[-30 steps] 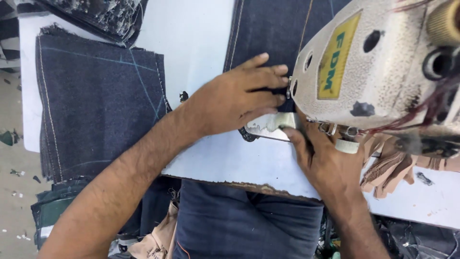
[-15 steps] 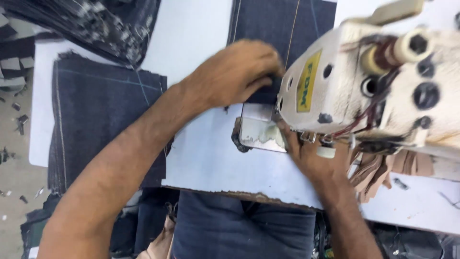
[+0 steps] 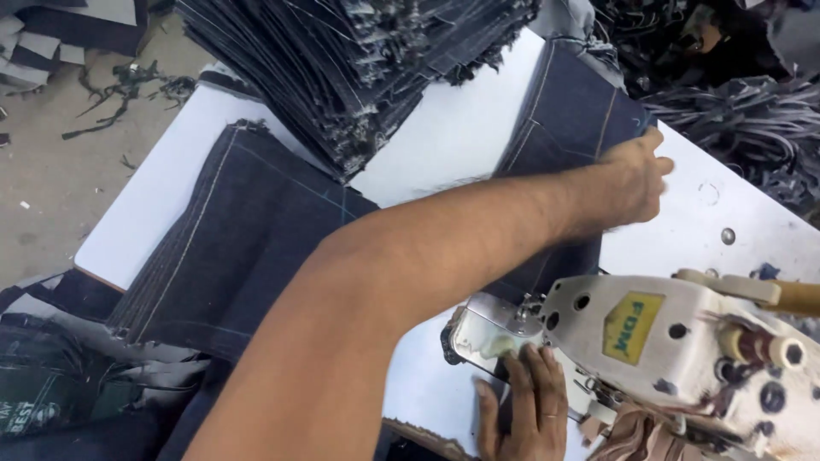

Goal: Stitching pieces of denim fabric using an industrial sewing machine.

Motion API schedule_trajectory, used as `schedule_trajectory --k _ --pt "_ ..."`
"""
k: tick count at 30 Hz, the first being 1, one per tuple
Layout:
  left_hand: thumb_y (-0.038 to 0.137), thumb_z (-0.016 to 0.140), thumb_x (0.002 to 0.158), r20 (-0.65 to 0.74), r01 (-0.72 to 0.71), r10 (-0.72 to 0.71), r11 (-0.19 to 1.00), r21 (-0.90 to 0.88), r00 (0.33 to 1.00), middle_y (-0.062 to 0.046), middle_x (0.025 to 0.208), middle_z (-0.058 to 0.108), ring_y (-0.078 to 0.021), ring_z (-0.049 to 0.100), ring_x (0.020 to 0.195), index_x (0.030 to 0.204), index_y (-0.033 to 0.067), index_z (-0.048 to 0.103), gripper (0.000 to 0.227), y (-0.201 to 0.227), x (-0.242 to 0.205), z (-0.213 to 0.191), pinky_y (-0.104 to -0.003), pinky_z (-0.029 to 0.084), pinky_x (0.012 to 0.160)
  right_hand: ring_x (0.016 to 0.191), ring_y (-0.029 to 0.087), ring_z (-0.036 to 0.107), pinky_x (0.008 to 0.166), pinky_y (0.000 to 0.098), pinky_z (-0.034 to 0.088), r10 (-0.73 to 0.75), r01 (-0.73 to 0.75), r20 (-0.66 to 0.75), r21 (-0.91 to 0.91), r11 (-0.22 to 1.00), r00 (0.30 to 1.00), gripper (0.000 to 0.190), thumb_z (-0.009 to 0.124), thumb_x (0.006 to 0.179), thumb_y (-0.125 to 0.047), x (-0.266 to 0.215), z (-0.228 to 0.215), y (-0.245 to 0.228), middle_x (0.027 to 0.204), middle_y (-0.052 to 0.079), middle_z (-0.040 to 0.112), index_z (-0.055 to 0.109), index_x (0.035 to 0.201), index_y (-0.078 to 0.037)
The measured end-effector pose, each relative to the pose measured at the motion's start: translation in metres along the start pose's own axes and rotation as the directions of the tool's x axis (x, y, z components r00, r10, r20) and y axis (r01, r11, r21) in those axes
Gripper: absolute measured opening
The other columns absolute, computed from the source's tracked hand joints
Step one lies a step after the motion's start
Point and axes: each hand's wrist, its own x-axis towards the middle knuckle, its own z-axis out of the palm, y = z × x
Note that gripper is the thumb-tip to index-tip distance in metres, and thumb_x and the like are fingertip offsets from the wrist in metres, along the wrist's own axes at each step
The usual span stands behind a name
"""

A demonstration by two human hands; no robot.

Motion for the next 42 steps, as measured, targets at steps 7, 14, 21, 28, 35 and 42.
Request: schedule_trajectory --k 7,14,21,28,35,42 --pt "0.020 0.074 0.093 -0.276 -0.060 0.051 0.998 -0.025 0.960 -0.003 0.103 0.072 -0.0222 0.066 0.105 0.100 0.0171 0.074 0.007 -0.015 -0.050 0.027 -0.050 0.049 0.098 0.134 0.044 0.055 0.116 0.0574 0.041 0.016 -0.012 0.058 -0.055 0.998 0.998 0.045 0.075 0.084 -0.029 -0.002 0.004 0.004 0.130 0.026 0.063 0.070 0.118 0.001" --pt "0.021 0.070 0.093 -0.789 -0.122 0.166 0.986 0.115 0.592 0.002 0.097 0.065 -0.0143 0.063 0.093 0.095 0.0207 0.066 0.005 -0.032 -0.143 0.078 -0.031 0.049 0.061 0.135 0.044 0.053 0.115 0.0574 0.041 0.046 -0.041 0.087 -0.058 0.998 0.995 0.043 0.075 0.082 -0.027 -0.004 0.004 0.012 0.128 0.025 0.063 0.072 0.114 0.000" --pt "0.016 0.072 0.094 -0.721 -0.177 0.200 0.978 0.109 0.663 0.002 0.094 0.063 -0.0145 0.064 0.096 0.084 0.0138 0.064 0.013 -0.034 -0.181 0.058 -0.029 0.050 0.062 0.135 0.042 0.054 0.114 0.0553 0.043 0.062 -0.060 0.066 -0.023 0.998 0.996 0.041 0.076 0.082 -0.026 -0.003 0.003 0.013 0.128 0.024 0.063 0.072 0.115 -0.002" --pt "0.015 0.075 0.085 -0.692 -0.193 0.178 0.980 0.057 0.699 -0.001 0.101 0.066 -0.0164 0.065 0.104 0.081 0.0122 0.065 0.011 -0.026 -0.193 0.058 -0.032 0.059 0.088 0.131 0.041 0.056 0.110 0.0538 0.045 0.065 -0.064 0.082 -0.009 0.998 0.995 0.042 0.078 0.080 -0.026 -0.002 0.001 0.013 0.128 0.024 0.063 0.073 0.114 -0.003" --pt "0.016 0.075 0.085 -0.662 -0.128 0.147 0.989 0.079 0.734 -0.003 0.108 0.069 -0.0171 0.067 0.109 0.079 0.0129 0.066 0.012 -0.016 -0.195 0.054 -0.033 0.059 0.092 0.131 0.041 0.057 0.109 0.0527 0.046 0.010 -0.010 0.009 0.032 0.999 1.000 0.040 0.077 0.086 -0.020 0.015 -0.020 -0.012 0.132 0.022 0.062 0.070 0.119 0.001" --pt "0.020 0.076 0.090 -0.634 0.002 0.031 0.999 0.051 0.773 -0.006 0.109 0.068 -0.0224 0.064 0.112 0.093 0.0117 0.068 0.011 0.003 -0.207 0.020 -0.042 0.056 0.087 0.131 0.043 0.055 0.111 0.0537 0.045 0.002 -0.001 -0.007 0.025 1.000 1.000 0.039 0.078 0.085 -0.015 0.010 -0.026 -0.015 0.130 0.022 0.062 0.069 0.119 0.001"
